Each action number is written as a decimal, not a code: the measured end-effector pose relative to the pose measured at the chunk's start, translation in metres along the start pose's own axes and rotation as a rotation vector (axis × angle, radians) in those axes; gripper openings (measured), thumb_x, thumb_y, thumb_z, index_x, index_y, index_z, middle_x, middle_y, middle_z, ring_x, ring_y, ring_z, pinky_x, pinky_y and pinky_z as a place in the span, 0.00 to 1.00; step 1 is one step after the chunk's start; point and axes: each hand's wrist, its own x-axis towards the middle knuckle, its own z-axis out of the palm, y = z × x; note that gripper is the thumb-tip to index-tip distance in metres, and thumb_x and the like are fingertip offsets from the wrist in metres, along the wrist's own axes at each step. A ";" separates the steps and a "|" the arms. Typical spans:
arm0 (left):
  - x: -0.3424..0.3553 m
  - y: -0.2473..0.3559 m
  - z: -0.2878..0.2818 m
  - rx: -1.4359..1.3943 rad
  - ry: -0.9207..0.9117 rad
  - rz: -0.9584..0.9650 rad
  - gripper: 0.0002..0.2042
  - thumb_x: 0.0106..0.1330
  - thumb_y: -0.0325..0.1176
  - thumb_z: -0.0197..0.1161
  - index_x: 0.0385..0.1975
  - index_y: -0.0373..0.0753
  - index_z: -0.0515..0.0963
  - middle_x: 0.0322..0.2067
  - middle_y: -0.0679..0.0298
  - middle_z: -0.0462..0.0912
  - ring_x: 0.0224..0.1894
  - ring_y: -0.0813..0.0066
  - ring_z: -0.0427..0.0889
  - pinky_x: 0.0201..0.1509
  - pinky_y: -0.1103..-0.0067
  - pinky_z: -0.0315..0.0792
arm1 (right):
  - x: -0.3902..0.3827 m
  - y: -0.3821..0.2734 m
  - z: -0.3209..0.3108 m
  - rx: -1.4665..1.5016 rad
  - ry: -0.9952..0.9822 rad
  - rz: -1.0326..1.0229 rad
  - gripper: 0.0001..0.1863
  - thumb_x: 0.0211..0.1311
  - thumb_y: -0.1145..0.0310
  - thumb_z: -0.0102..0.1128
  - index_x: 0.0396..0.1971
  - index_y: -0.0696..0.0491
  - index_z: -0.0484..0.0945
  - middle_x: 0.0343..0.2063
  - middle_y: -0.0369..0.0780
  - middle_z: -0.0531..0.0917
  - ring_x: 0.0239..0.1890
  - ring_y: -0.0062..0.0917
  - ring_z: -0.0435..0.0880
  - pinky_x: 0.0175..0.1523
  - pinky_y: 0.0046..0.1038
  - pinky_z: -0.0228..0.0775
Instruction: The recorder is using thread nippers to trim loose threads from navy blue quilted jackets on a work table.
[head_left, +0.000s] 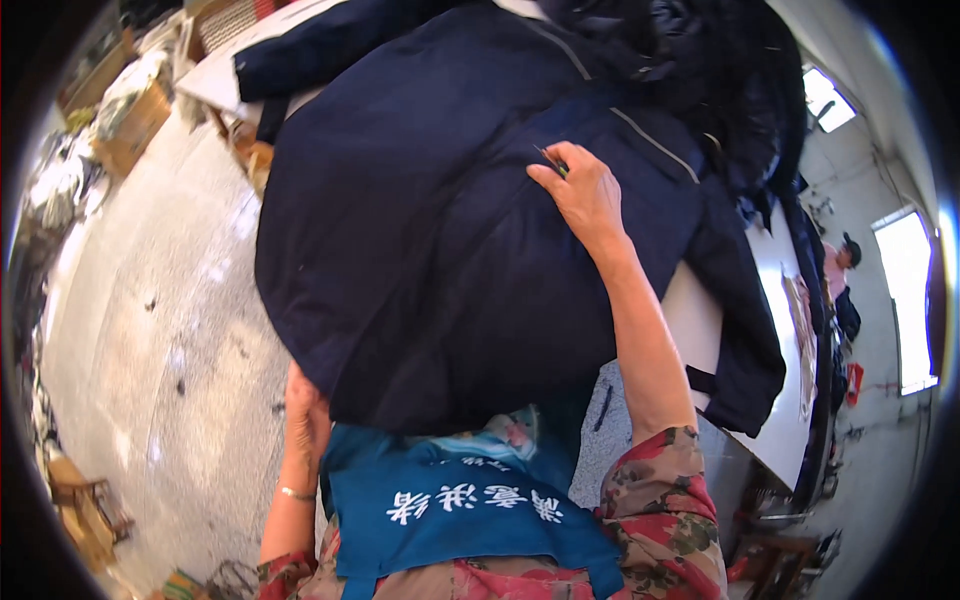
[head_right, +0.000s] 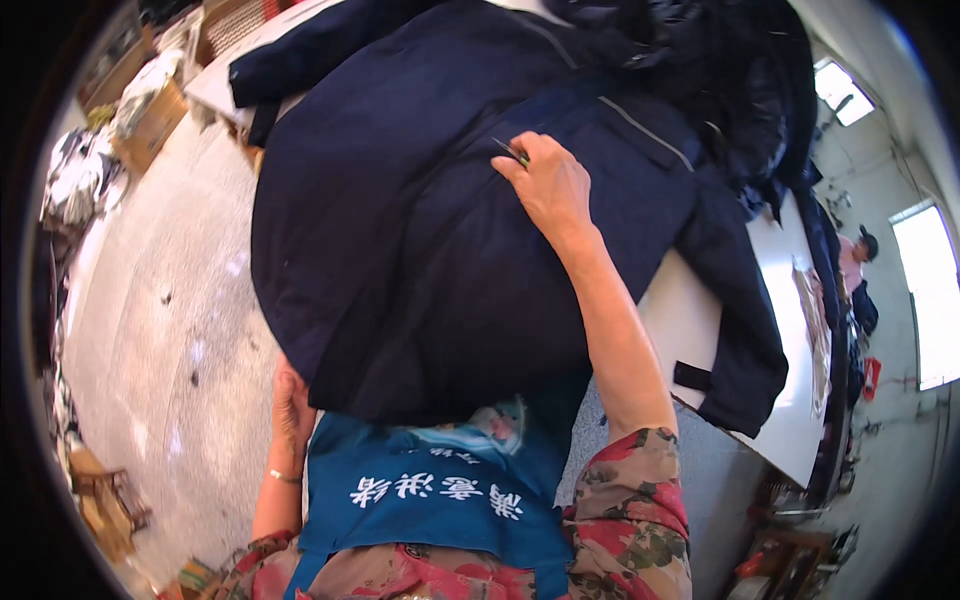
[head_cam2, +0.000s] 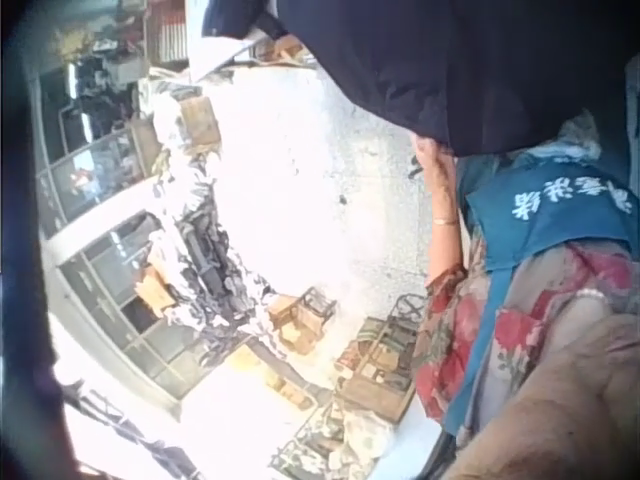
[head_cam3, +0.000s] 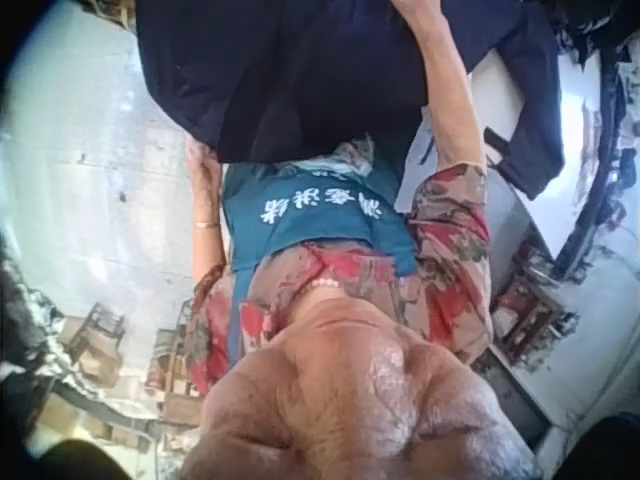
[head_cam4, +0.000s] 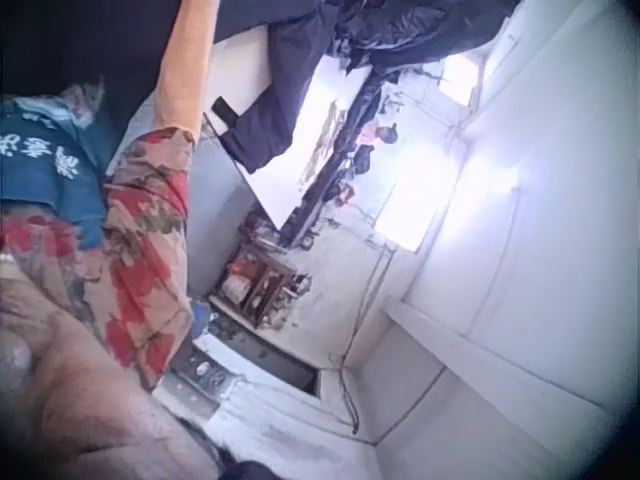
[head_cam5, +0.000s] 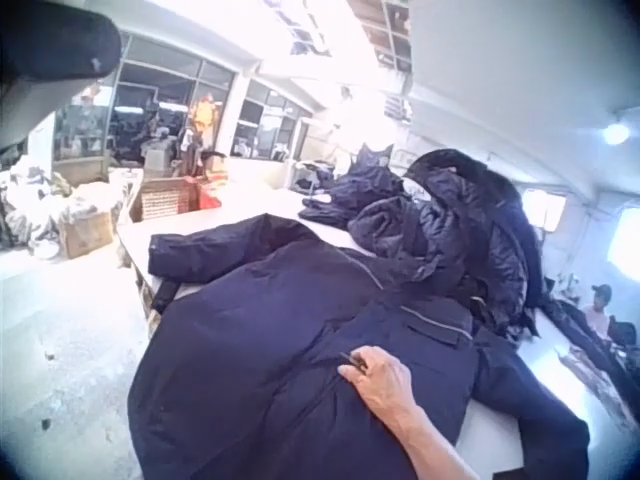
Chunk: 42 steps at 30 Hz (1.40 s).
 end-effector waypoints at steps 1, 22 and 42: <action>0.008 0.002 -0.004 0.027 0.054 0.000 0.45 0.55 0.47 0.70 0.67 0.35 0.52 0.63 0.58 0.65 0.65 0.65 0.65 0.68 0.72 0.58 | -0.005 0.017 -0.010 -0.028 0.064 0.041 0.16 0.54 0.58 0.65 0.36 0.56 0.80 0.35 0.44 0.83 0.41 0.40 0.82 0.45 0.35 0.71; 0.386 0.089 0.201 1.904 -0.106 0.707 0.41 0.55 0.53 0.66 0.61 0.28 0.62 0.63 0.45 0.63 0.67 0.55 0.61 0.68 0.67 0.55 | -0.004 0.294 -0.114 -0.183 0.038 0.718 0.58 0.31 0.38 0.73 0.58 0.68 0.66 0.56 0.57 0.72 0.60 0.43 0.72 0.65 0.34 0.61; 0.389 0.149 0.276 1.075 -0.093 0.997 0.16 0.49 0.32 0.67 0.34 0.27 0.79 0.28 0.58 0.83 0.31 0.75 0.79 0.40 0.79 0.71 | 0.074 0.209 -0.175 -0.190 0.615 0.086 0.14 0.40 0.71 0.68 0.31 0.59 0.80 0.26 0.46 0.84 0.30 0.30 0.83 0.38 0.29 0.72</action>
